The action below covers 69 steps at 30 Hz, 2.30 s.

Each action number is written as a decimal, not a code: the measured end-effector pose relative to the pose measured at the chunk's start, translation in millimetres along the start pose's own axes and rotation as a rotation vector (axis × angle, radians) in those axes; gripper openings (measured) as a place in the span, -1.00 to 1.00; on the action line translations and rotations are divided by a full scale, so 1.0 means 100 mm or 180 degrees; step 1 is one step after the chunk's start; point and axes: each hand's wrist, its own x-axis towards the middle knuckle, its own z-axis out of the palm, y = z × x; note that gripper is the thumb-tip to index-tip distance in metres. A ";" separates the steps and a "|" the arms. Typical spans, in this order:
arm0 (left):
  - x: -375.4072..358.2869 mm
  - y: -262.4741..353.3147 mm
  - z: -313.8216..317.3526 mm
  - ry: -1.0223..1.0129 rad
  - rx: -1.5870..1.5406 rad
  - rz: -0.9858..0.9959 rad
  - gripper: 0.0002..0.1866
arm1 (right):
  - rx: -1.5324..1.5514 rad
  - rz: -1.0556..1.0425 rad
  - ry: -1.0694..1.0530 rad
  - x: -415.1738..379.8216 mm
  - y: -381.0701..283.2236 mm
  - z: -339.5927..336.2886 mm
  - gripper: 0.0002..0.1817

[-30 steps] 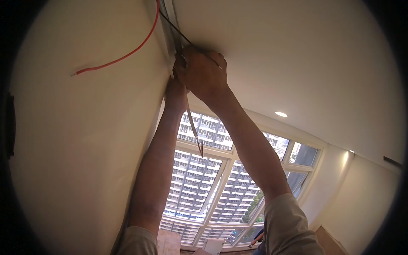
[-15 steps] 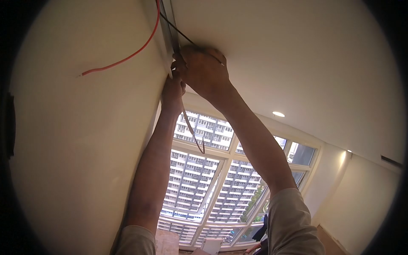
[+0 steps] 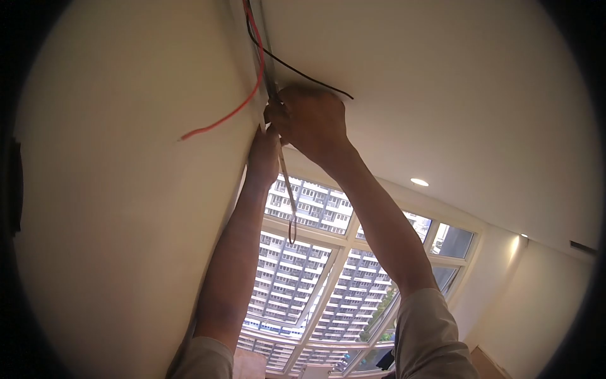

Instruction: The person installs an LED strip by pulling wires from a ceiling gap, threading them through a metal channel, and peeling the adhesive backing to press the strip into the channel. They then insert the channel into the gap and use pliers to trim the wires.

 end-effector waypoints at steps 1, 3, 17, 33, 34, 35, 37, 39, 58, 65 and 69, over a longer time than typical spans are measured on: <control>-0.01 0.00 -0.01 -0.0151 0.0006 -0.0019 -0.57 | 0.0013 -0.0004 0.0010 0.00 0.01 -0.01 -0.77; -0.03 0.01 -0.04 -0.0455 0.0019 -0.0057 -0.36 | 0.0014 -0.0103 -0.0063 0.00 0.03 -0.02 -0.75; 0.00 -0.49 -0.15 -0.0543 -0.1263 -0.0107 -0.47 | 0.0189 0.0392 -0.0162 -0.07 0.00 -0.01 -0.70; -2.30 2.55 0.59 -0.1614 0.4794 -0.2624 -0.41 | 0.0875 -0.0506 0.0514 -0.19 0.46 0.58 -0.87; -2.36 2.82 0.65 -0.1261 0.4505 -0.1903 -0.44 | 0.1102 -0.0576 0.0657 -0.20 0.49 0.63 -0.86; -2.38 3.02 0.73 -0.0930 0.4218 -0.1161 -0.47 | 0.1197 -0.0621 0.0799 -0.22 0.52 0.71 -0.88; -2.18 3.27 1.17 0.0126 0.4195 0.0427 -0.46 | 0.1096 -0.0987 0.1601 -0.21 0.62 1.11 -0.86; -1.88 3.43 1.63 0.0819 0.4369 0.1635 -0.62 | 0.1143 -0.0620 0.0822 -0.22 0.60 1.08 -0.85; -1.53 4.49 2.38 0.1085 0.4001 0.1825 -0.74 | 0.1053 -0.0385 0.0863 -0.27 0.44 1.54 -0.95; -1.78 4.46 2.33 0.1236 0.3815 0.1762 -0.69 | 0.1450 -0.0549 0.0960 -0.74 0.35 1.36 -0.88; -2.19 4.27 1.94 0.1434 0.3902 0.1040 -0.64 | 0.1061 -0.0302 0.0607 -1.28 0.19 1.88 -0.88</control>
